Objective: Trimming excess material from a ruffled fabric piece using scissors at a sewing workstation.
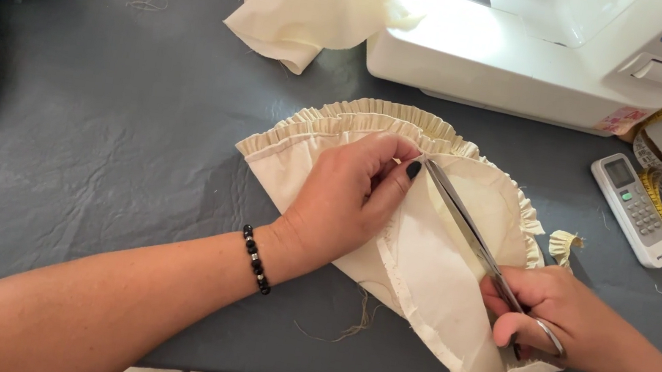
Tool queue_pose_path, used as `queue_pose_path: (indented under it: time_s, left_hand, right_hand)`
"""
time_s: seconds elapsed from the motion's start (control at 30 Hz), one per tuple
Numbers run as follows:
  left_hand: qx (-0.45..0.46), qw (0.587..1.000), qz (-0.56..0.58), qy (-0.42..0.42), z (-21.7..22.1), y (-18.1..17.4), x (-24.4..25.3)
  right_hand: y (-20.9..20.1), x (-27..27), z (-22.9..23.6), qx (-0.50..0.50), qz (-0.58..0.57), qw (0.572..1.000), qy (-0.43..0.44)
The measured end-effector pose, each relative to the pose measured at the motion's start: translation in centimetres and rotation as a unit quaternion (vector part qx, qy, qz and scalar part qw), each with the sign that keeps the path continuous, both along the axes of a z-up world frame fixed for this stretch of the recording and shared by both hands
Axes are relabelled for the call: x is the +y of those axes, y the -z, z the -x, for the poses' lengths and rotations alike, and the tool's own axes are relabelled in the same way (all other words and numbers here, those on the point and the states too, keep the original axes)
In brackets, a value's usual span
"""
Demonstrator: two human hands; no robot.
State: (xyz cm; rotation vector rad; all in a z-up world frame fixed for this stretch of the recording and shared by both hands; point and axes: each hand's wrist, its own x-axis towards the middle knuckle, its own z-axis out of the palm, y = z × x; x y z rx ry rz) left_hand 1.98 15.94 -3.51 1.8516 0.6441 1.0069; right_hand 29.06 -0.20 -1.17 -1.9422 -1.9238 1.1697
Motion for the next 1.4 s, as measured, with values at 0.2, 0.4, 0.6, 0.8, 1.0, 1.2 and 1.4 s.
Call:
queue_pose_path:
  time_s: [0.2, 0.4, 0.6, 0.8, 1.0, 1.2, 1.4]
  left_hand:
    - [0.005, 1.0, -0.005, 0.004, 0.0, 0.1, 0.0]
    - [0.003, 1.0, -0.004, -0.002, 0.0, -0.1, -0.1]
    - [0.005, 1.0, -0.002, -0.007, 0.0, 0.0, -0.1]
    - [-0.006, 1.0, -0.006, -0.008, -0.1, 0.2, -0.1]
    - [-0.001, 1.0, -0.002, -0.006, 0.1, -0.2, -0.1]
    - [0.008, 0.999, -0.044, 0.005, 0.4, -0.5, -0.7]
    - [0.004, 1.0, -0.014, 0.013, 1.0, -1.6, -1.5]
  right_hand:
    - [0.0, -0.1, 0.2, -0.005, 0.008, 0.999, 0.037]
    - [-0.1, -0.1, 0.3, 0.002, 0.015, 0.999, 0.032]
    - [0.0, 0.0, 0.4, 0.004, 0.034, 0.998, 0.061]
    - [0.1, -0.1, 0.3, 0.02, 0.034, 0.996, 0.077]
    - [-2.7, -0.1, -1.1, 0.017, -0.063, 0.998, -0.011]
    - [-7.4, 4.7, 6.1, -0.155, -0.333, 0.926, 0.09]
    - [-6.3, 7.5, 8.8, -0.037, -0.319, 0.938, 0.132]
